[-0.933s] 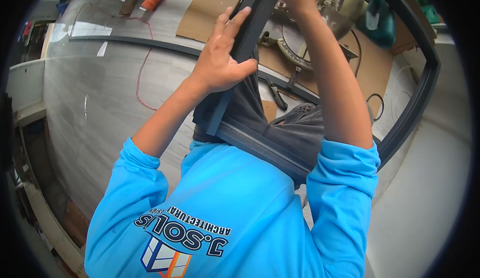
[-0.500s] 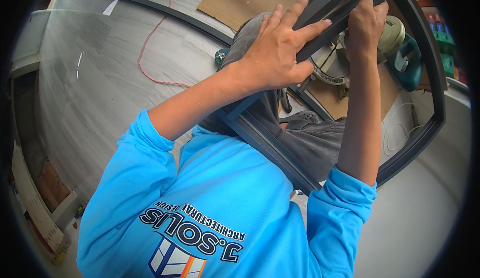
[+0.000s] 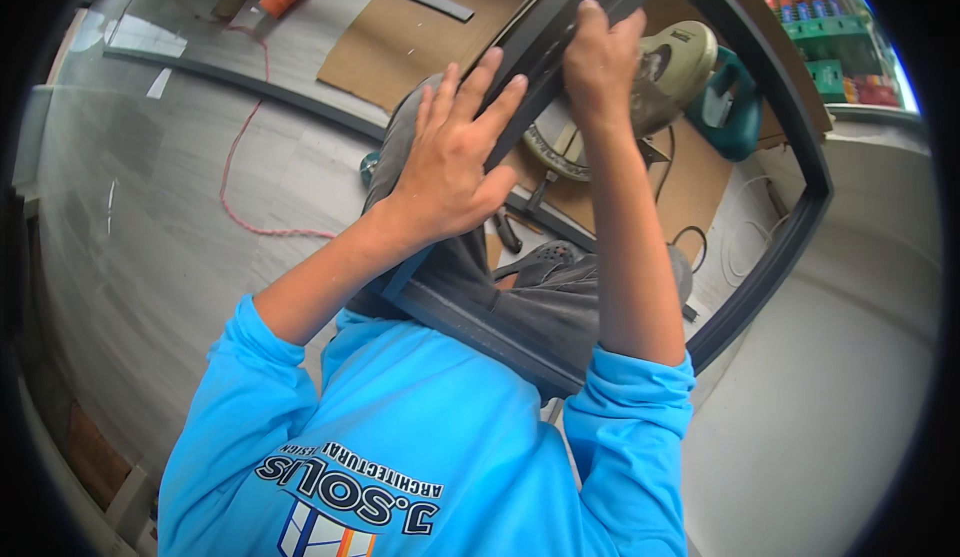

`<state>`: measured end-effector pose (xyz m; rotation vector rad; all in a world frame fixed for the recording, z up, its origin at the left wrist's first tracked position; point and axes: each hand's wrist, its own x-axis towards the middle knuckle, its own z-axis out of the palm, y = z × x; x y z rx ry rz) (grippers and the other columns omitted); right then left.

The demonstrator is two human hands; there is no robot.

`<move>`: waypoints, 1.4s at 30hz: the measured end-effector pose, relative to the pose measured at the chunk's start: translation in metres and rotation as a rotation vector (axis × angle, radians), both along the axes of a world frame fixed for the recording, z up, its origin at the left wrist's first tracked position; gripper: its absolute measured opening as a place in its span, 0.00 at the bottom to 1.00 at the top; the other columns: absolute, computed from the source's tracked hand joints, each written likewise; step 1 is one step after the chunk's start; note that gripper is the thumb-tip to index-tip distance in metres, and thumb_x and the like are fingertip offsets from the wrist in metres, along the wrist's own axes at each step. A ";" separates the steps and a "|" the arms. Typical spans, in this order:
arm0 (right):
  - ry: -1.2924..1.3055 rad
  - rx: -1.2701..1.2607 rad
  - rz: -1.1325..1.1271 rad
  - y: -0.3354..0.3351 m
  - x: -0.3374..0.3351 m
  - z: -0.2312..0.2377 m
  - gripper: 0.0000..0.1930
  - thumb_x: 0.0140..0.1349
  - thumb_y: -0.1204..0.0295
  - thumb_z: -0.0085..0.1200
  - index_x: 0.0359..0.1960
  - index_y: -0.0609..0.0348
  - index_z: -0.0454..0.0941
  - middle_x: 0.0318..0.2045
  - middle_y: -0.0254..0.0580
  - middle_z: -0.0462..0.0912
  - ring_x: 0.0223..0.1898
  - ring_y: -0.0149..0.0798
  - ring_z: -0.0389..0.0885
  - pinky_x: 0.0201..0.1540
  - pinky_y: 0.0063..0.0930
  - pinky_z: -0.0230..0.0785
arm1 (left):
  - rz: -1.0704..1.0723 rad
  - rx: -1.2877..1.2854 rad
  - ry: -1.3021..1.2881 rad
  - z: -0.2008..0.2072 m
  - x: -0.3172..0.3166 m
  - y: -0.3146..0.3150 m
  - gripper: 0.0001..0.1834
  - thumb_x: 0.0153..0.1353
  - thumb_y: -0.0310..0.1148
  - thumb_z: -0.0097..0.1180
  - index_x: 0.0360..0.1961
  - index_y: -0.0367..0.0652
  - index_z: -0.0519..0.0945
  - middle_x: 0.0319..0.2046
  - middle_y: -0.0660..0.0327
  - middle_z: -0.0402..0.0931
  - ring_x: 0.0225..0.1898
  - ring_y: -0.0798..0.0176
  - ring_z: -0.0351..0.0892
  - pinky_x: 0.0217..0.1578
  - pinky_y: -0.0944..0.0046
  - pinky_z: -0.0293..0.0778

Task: Measuring and assembling pieces of a metal window or door frame using a miter saw.

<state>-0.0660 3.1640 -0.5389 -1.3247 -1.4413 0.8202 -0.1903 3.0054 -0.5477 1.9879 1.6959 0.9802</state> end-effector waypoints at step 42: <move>-0.803 0.824 0.890 0.066 -0.006 0.035 0.22 0.61 0.49 0.52 0.31 0.58 0.79 0.31 0.47 0.79 0.38 0.50 0.77 0.47 0.40 0.67 | -0.016 -0.288 -0.233 -0.015 -0.032 0.023 0.48 0.45 0.38 0.61 0.64 0.21 0.55 0.56 0.33 0.64 0.59 0.36 0.66 0.60 0.53 0.65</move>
